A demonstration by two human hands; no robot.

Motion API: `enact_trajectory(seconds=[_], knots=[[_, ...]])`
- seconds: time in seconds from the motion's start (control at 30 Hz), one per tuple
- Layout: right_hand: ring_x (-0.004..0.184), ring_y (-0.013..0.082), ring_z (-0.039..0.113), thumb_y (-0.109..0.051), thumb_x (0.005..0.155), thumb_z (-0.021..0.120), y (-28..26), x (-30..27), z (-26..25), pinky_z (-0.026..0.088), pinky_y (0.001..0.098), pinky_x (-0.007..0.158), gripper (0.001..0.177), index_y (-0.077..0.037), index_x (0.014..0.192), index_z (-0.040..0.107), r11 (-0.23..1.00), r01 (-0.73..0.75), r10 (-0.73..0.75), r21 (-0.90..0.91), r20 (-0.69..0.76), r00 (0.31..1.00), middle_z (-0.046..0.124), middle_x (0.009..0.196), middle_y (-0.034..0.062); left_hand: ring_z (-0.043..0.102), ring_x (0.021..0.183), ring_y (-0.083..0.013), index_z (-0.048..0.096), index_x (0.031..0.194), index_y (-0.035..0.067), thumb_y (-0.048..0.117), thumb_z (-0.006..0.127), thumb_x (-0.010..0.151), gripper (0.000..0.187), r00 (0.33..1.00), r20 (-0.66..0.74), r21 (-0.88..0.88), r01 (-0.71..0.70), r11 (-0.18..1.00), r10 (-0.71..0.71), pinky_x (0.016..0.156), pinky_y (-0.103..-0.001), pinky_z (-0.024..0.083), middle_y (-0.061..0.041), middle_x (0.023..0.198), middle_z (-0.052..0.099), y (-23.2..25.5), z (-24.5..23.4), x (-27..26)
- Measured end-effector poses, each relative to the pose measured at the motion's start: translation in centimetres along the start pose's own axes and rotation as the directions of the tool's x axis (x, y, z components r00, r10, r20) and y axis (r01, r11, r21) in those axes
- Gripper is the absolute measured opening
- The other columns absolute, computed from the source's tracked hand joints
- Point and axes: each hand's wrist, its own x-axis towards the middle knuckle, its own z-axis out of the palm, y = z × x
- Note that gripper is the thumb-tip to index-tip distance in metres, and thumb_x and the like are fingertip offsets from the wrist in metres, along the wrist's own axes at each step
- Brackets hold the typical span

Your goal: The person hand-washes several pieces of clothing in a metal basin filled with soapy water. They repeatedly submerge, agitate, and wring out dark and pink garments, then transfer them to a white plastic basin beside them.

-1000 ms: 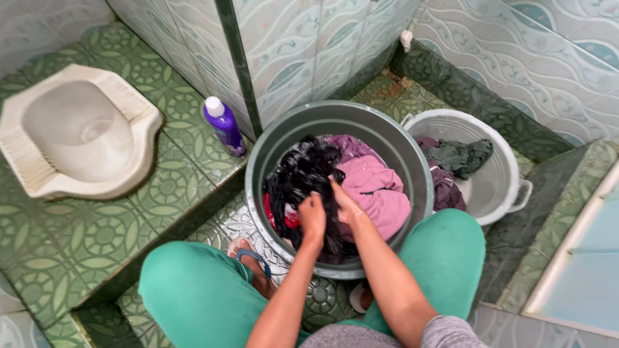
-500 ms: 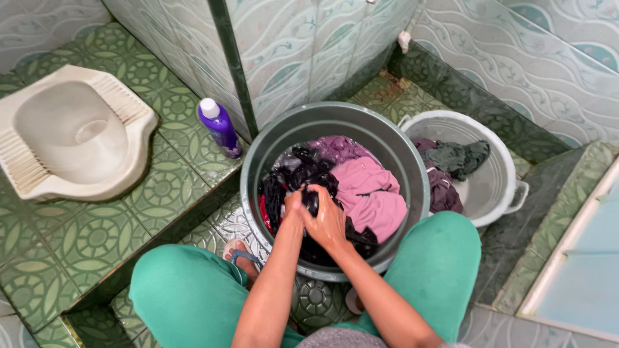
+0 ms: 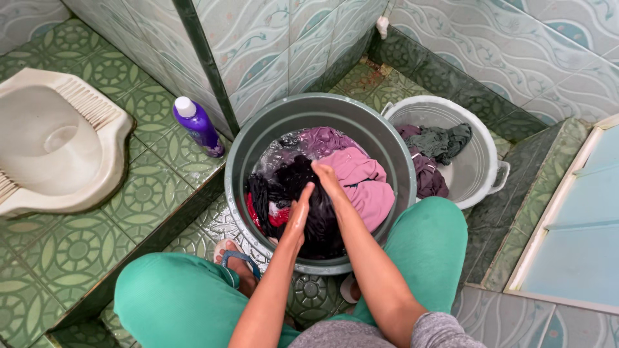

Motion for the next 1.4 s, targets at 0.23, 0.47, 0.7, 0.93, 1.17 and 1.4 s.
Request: enact_trajectory(seconds=[0.23,0.47,0.7,0.93,1.17,1.4], knots=[[0.097,0.0396,0.067,-0.023,0.088,0.071,-4.5,-16.8,4.3,0.051,0.0424,0.086,0.034,-0.004,0.116,0.069,0.488,0.726,-0.738,-0.484,0.215,0.639,0.068,0.101,0.0221,0.071,0.084,-0.0279,0.069,0.108,0.002,0.059,0.071,0.082,0.063,0.967,0.219,-0.504,0.228,0.833,-0.132,0.070,-0.041,0.059,-0.013,0.096,0.072,0.0,-3.3,7.3],[0.095,0.0397,0.068,-0.046,0.098,0.057,-6.3,-12.4,5.2,0.049,0.0470,0.083,0.042,-0.008,0.108,0.074,0.746,0.309,-0.483,-0.590,-0.159,0.861,0.072,0.093,0.0190,0.065,0.090,-0.0210,0.069,0.106,-0.017,0.037,0.080,0.094,0.057,0.922,-0.361,-0.101,-0.188,0.977,0.140,0.075,-0.037,0.052,-0.016,0.102,0.073,4.2,1.3,3.7],[0.112,0.0223,0.062,-0.058,0.095,0.058,-6.8,-1.5,1.2,0.050,0.0393,0.095,0.052,-0.017,0.125,0.067,0.989,0.137,-0.144,-0.057,-0.148,0.978,0.066,0.130,0.0082,0.065,0.104,-0.0236,0.064,0.121,-0.010,0.047,0.076,0.086,0.068,0.893,-0.190,0.065,-0.403,0.913,0.408,0.094,-0.038,0.049,-0.016,0.117,0.070,11.9,2.4,-3.1],[0.122,0.0198,0.060,-0.040,0.100,0.062,-11.8,-8.9,0.6,0.047,0.0344,0.104,0.040,-0.012,0.126,0.073,0.916,0.378,-0.400,0.131,0.283,0.872,0.065,0.129,0.0065,0.065,0.110,-0.0306,0.068,0.123,-0.004,0.058,0.047,0.105,0.067,0.916,-0.071,0.369,-0.344,0.863,0.395,0.099,-0.041,0.047,-0.025,0.114,0.070,11.2,1.9,-0.2],[0.091,0.0222,0.062,-0.030,0.091,0.075,-13.5,-15.5,3.8,0.051,0.0374,0.080,0.026,-0.006,0.102,0.077,0.439,0.710,-0.819,-0.550,0.080,0.568,0.068,0.095,0.0172,0.070,0.089,-0.0236,0.070,0.104,-0.002,0.034,0.045,0.110,0.045,0.714,0.008,0.272,-0.675,0.686,0.700,0.079,-0.042,0.052,-0.015,0.094,0.074,9.5,3.2,-0.6],[0.069,0.0137,0.066,-0.029,0.098,0.068,-12.5,-6.3,2.2,0.051,0.0316,0.065,0.029,-0.001,0.089,0.072,0.645,0.648,-0.725,-0.405,-0.055,0.687,0.067,0.073,0.0129,0.065,0.091,-0.0120,0.067,0.131,0.002,0.030,0.046,0.112,0.040,0.714,0.047,0.417,-0.649,0.636,0.698,0.086,-0.038,0.050,-0.016,0.096,0.075,11.4,3.6,-1.8]])
